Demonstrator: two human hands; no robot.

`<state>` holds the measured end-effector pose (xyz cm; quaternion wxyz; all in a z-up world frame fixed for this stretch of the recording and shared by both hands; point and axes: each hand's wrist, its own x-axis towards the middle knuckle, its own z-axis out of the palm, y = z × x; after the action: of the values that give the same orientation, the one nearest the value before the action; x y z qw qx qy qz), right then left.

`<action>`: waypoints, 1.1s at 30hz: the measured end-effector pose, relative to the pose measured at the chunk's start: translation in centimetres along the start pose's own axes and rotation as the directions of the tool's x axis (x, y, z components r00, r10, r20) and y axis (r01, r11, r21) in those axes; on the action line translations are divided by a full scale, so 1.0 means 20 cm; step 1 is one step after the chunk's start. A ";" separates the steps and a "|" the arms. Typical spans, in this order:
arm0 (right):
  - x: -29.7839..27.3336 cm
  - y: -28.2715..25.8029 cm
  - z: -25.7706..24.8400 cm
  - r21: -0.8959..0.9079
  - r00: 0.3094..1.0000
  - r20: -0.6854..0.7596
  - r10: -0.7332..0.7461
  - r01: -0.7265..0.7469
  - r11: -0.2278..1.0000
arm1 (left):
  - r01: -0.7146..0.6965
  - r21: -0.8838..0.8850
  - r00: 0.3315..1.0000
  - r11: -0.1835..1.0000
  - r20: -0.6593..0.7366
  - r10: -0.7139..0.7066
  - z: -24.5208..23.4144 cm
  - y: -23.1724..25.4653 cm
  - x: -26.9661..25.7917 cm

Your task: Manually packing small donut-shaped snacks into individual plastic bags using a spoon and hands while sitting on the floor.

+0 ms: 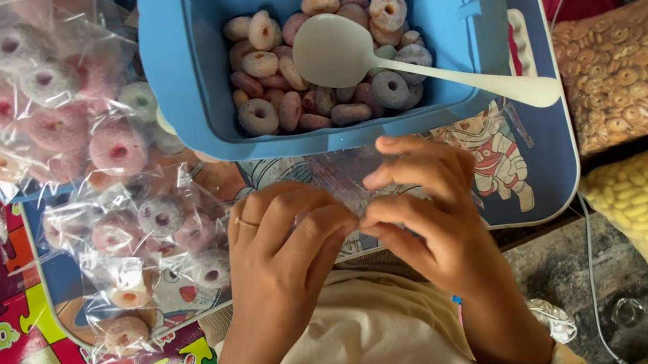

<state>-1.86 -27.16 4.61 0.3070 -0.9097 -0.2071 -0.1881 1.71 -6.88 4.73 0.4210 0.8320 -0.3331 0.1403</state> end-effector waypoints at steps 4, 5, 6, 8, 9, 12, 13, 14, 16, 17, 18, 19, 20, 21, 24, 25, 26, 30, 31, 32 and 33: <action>-0.15 0.15 0.01 0.107 0.982 -0.096 0.162 -0.151 0.983 | 0.074 -0.056 0.981 0.996 -0.177 -0.083 -0.08 -0.12 -0.11; -0.19 0.22 0.00 0.125 0.959 -0.147 0.242 -0.225 0.966 | 0.129 -0.122 0.938 0.984 -0.307 -0.161 -0.11 -0.17 -0.15; -0.24 0.27 0.00 0.120 0.959 -0.149 0.243 -0.226 0.967 | 0.126 -0.127 0.938 0.984 -0.307 -0.160 -0.14 -0.18 -0.15; -0.34 0.36 0.00 -0.015 0.880 -0.187 0.437 -0.447 0.894 | 0.226 -0.223 0.865 0.948 -0.402 -0.301 -0.21 -0.18 -0.17; -0.35 0.37 0.01 -0.016 0.876 -0.186 0.444 -0.454 0.891 | 0.228 -0.226 0.868 0.947 -0.394 -0.303 -0.21 -0.19 -0.18; -0.36 0.40 0.01 -0.131 0.838 -0.231 0.494 -0.530 0.838 | 0.242 -0.248 0.857 0.938 -0.398 -0.327 -0.19 -0.21 -0.19; -0.36 0.41 0.02 -0.173 0.825 -0.253 0.505 -0.552 0.815 | 0.248 -0.268 0.852 0.931 -0.397 -0.341 -0.18 -0.21 -0.20; -0.36 0.42 0.02 -0.213 0.812 -0.275 0.515 -0.574 0.791 | 0.253 -0.287 0.847 0.924 -0.396 -0.355 -0.17 -0.20 -0.20; -0.39 0.44 0.01 -0.245 0.805 -0.275 0.526 -0.588 0.771 | 0.261 -0.293 0.852 0.920 -0.377 -0.362 -0.17 -0.20 -0.20; -0.40 0.45 0.00 -0.276 0.796 -0.279 0.537 -0.602 0.750 | 0.267 -0.297 0.859 0.917 -0.358 -0.366 -0.17 -0.20 -0.21; -0.41 0.46 -0.01 -0.276 0.798 -0.276 0.536 -0.600 0.751 | 0.269 -0.297 0.857 0.916 -0.360 -0.368 -0.16 -0.19 -0.20; -0.41 0.48 -0.02 -0.268 0.803 -0.295 0.519 -0.590 0.761 | 0.258 -0.322 0.861 0.911 -0.351 -0.368 -0.15 -0.19 -0.20; -0.42 0.49 -0.04 -0.260 0.807 -0.314 0.501 -0.581 0.771 | 0.248 -0.347 0.865 0.905 -0.342 -0.368 -0.15 -0.18 -0.20; -0.41 0.46 -0.04 -0.259 0.807 -0.313 0.501 -0.580 0.773 | 0.249 -0.345 0.864 0.905 -0.343 -0.368 -0.15 -0.17 -0.19; -0.36 0.37 -0.06 -0.163 0.707 -0.438 0.556 -0.670 0.724 | 0.248 -0.362 0.884 0.899 -0.296 -0.363 -0.13 -0.14 -0.15; -0.33 0.32 -0.06 -0.068 0.751 -0.414 0.515 -0.590 0.805 | 0.218 -0.403 0.900 0.889 -0.268 -0.343 -0.12 -0.13 -0.13; -0.30 0.27 -0.06 0.031 0.790 -0.397 0.467 -0.497 0.867 | 0.190 -0.444 0.916 0.876 -0.242 -0.321 -0.12 -0.12 -0.12; -0.17 0.12 0.01 0.403 0.846 -0.084 0.527 -0.454 0.794 | 0.151 -0.533 0.945 0.832 -0.169 -0.280 -0.05 -0.08 -0.09; -0.14 0.11 0.05 0.465 0.897 -0.019 0.441 -0.382 0.798 | 0.172 -0.542 0.950 0.823 -0.128 -0.283 -0.04 -0.06 -0.08; -0.10 0.09 0.08 0.528 0.938 0.040 0.344 -0.312 0.789 | 0.194 -0.549 0.954 0.813 -0.087 -0.286 -0.03 -0.04 -0.07; -0.08 0.06 0.09 0.530 0.939 0.039 0.341 -0.309 0.790 | 0.192 -0.547 0.954 0.815 -0.090 -0.286 -0.02 -0.03 -0.08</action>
<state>-2.16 -27.26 1.96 0.5788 -0.8057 -0.0822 -0.0947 1.08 -5.65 3.75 0.6756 0.7029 -0.2148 0.0577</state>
